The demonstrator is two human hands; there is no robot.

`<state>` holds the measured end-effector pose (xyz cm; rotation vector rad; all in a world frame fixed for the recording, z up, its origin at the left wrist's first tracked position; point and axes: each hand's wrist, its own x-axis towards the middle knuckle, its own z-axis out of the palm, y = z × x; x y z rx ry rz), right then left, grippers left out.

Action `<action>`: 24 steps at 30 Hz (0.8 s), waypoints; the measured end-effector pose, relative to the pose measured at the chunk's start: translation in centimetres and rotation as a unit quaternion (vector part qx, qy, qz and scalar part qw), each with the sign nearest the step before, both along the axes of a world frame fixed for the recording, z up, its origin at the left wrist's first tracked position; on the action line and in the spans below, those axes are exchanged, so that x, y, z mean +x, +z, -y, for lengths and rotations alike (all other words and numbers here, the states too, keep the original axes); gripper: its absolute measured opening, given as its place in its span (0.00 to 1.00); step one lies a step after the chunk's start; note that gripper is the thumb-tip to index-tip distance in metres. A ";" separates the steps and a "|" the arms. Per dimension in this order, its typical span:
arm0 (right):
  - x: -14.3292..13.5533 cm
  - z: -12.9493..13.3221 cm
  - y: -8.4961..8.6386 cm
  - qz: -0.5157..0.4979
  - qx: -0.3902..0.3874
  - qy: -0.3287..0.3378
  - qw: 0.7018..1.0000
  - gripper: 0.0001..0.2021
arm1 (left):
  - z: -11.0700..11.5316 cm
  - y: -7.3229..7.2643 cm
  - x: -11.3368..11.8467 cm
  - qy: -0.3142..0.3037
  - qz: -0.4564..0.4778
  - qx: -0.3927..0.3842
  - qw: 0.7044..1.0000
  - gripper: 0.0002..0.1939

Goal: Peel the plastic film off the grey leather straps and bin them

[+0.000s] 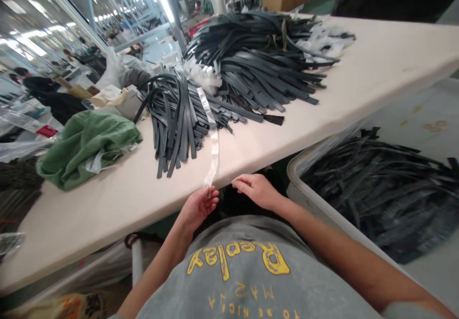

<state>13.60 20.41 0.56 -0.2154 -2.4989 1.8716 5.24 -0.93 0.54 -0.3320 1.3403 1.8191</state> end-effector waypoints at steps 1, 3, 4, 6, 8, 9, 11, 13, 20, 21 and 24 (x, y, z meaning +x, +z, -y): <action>-0.7 0.6 0.2 0.011 -0.012 0.019 1.000 0.18 | -0.3 0.0 0.4 -0.017 -0.003 0.014 1.000 0.12; -2.1 1.6 0.5 0.020 -0.003 0.037 0.999 0.19 | -1.0 -0.1 1.3 -0.051 -0.008 0.038 0.998 0.15; -2.7 2.0 0.8 0.018 0.017 0.034 0.999 0.17 | -1.2 -0.2 1.6 -0.067 -0.012 0.045 0.997 0.16; -3.6 2.3 1.4 0.007 0.069 0.022 0.997 0.13 | -1.7 -0.4 2.0 -0.097 -0.019 0.048 0.994 0.17; -4.1 2.2 2.1 -0.001 0.111 0.019 0.994 0.10 | -2.0 -0.7 1.8 -0.118 -0.033 0.038 0.992 0.18; -4.1 2.1 2.5 -0.004 0.129 0.022 0.991 0.09 | -2.1 -0.8 1.5 -0.127 -0.044 0.033 0.990 0.19; -4.0 1.9 3.0 -0.005 0.157 0.030 0.987 0.08 | -2.3 -0.8 0.9 -0.153 -0.070 0.019 0.985 0.21; -3.8 1.7 3.3 -0.002 0.178 0.040 0.983 0.08 | -2.4 -0.5 0.4 -0.191 -0.097 -0.003 0.977 0.22; -6.4 -1.7 3.7 -0.018 0.258 0.029 0.966 0.09 | -0.6 3.9 -4.5 -0.270 -0.161 -0.006 0.949 0.15; -7.4 -3.1 3.8 -0.030 0.284 0.000 0.958 0.10 | 0.4 5.1 -6.7 -0.223 -0.155 -0.003 0.962 0.14; -10.8 -7.7 4.0 -0.061 0.370 -0.095 0.922 0.16 | 5.6 10.8 -14.8 0.061 -0.171 -0.017 0.983 0.06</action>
